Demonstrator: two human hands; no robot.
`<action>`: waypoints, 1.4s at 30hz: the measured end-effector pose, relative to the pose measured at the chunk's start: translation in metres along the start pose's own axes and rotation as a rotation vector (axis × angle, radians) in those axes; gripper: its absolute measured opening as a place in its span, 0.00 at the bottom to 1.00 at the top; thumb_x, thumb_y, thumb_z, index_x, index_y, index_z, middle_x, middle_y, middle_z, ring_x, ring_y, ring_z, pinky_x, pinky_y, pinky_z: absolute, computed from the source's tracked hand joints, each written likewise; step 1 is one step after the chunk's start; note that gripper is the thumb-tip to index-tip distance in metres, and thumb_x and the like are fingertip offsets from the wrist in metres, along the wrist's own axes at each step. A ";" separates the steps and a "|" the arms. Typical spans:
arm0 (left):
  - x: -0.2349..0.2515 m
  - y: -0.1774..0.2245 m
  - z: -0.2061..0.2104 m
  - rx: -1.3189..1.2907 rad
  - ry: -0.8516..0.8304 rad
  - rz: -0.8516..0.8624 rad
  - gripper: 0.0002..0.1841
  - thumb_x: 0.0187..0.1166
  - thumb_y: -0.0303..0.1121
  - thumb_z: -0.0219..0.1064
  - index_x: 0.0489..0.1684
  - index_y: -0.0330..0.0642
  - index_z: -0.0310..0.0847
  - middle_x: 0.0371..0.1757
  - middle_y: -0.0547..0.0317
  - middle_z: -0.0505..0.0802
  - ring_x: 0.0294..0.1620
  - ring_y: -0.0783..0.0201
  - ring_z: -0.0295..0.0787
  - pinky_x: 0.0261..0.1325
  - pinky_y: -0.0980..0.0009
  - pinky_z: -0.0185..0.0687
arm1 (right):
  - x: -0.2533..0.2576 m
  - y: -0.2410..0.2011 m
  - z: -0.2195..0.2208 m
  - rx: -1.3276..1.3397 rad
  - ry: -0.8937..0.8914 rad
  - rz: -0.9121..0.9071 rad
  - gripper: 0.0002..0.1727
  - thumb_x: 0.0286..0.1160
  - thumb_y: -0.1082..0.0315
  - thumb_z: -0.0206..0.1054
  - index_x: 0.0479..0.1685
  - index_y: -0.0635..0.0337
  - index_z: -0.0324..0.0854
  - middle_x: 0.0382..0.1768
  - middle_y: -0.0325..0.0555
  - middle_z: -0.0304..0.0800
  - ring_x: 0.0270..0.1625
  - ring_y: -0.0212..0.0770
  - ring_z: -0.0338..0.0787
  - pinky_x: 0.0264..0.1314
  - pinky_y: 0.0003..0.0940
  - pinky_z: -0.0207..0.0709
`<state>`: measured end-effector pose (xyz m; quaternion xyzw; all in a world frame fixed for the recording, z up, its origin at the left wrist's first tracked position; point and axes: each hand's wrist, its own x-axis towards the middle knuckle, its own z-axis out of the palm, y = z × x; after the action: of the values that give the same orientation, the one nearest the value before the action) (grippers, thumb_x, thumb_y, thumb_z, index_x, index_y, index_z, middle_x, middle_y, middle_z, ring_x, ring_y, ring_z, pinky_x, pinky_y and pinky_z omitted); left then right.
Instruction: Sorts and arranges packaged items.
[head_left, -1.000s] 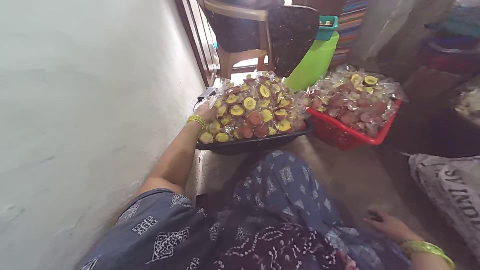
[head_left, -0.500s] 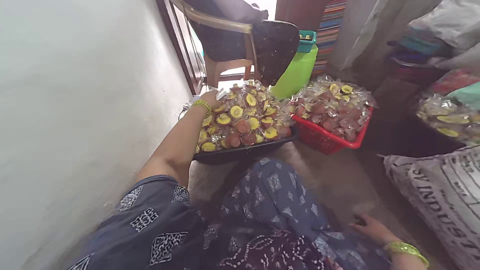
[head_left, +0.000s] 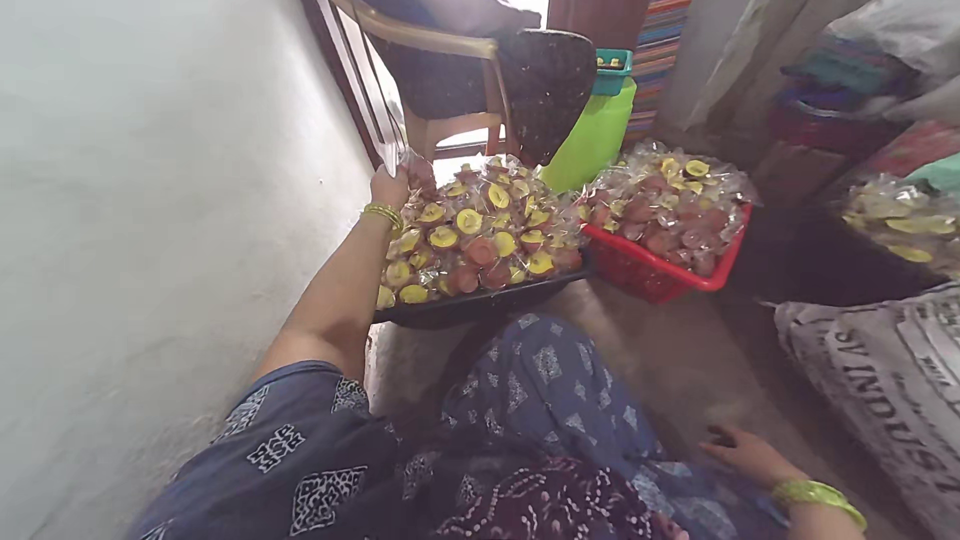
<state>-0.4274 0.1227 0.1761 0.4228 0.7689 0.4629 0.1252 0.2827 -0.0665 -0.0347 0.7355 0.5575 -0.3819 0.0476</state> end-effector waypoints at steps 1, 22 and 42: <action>0.002 0.001 0.001 -0.095 -0.009 -0.047 0.31 0.91 0.53 0.51 0.72 0.30 0.74 0.57 0.33 0.88 0.51 0.45 0.90 0.59 0.45 0.84 | 0.000 -0.001 0.000 0.000 -0.001 -0.001 0.34 0.76 0.54 0.76 0.79 0.61 0.76 0.65 0.62 0.89 0.67 0.60 0.88 0.75 0.61 0.75; 0.016 -0.009 0.036 0.413 -0.327 0.165 0.39 0.85 0.59 0.61 0.85 0.37 0.65 0.69 0.24 0.84 0.74 0.28 0.79 0.75 0.27 0.68 | -0.005 -0.007 -0.003 -0.038 -0.037 0.021 0.35 0.78 0.53 0.74 0.81 0.62 0.73 0.67 0.63 0.87 0.70 0.61 0.87 0.77 0.60 0.73; -0.069 0.072 0.103 0.552 -0.234 0.584 0.28 0.86 0.49 0.62 0.83 0.50 0.73 0.86 0.50 0.75 0.77 0.41 0.80 0.73 0.36 0.77 | -0.011 -0.009 -0.005 -0.028 -0.019 -0.004 0.35 0.77 0.52 0.75 0.80 0.64 0.74 0.69 0.64 0.86 0.72 0.62 0.85 0.78 0.61 0.73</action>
<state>-0.2871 0.1478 0.1657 0.6907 0.6924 0.2041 -0.0429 0.2766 -0.0693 -0.0217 0.7300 0.5637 -0.3813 0.0625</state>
